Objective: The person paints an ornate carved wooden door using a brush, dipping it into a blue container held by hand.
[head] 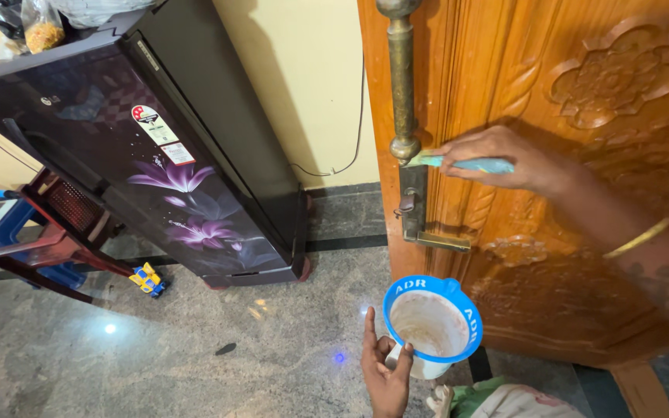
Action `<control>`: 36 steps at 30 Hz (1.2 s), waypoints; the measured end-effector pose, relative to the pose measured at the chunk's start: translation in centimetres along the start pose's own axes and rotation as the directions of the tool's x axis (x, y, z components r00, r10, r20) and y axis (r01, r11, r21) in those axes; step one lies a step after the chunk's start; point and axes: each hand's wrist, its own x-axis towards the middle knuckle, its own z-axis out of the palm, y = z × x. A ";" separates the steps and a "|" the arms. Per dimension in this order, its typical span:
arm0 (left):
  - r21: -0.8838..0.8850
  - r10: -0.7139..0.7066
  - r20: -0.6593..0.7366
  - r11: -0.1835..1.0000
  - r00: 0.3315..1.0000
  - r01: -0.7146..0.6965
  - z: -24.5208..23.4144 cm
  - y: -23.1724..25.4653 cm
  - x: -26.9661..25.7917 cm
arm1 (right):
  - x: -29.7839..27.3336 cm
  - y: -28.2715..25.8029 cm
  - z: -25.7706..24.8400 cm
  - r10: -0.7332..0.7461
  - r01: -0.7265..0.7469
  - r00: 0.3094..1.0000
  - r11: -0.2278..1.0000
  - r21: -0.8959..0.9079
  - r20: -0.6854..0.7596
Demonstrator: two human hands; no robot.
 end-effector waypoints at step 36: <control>0.066 0.009 0.042 0.998 0.999 -0.012 -2.0 -0.7 -0.9 | -11.8 -1.1 9.7 0.326 -0.382 0.807 0.924 -0.013 -0.493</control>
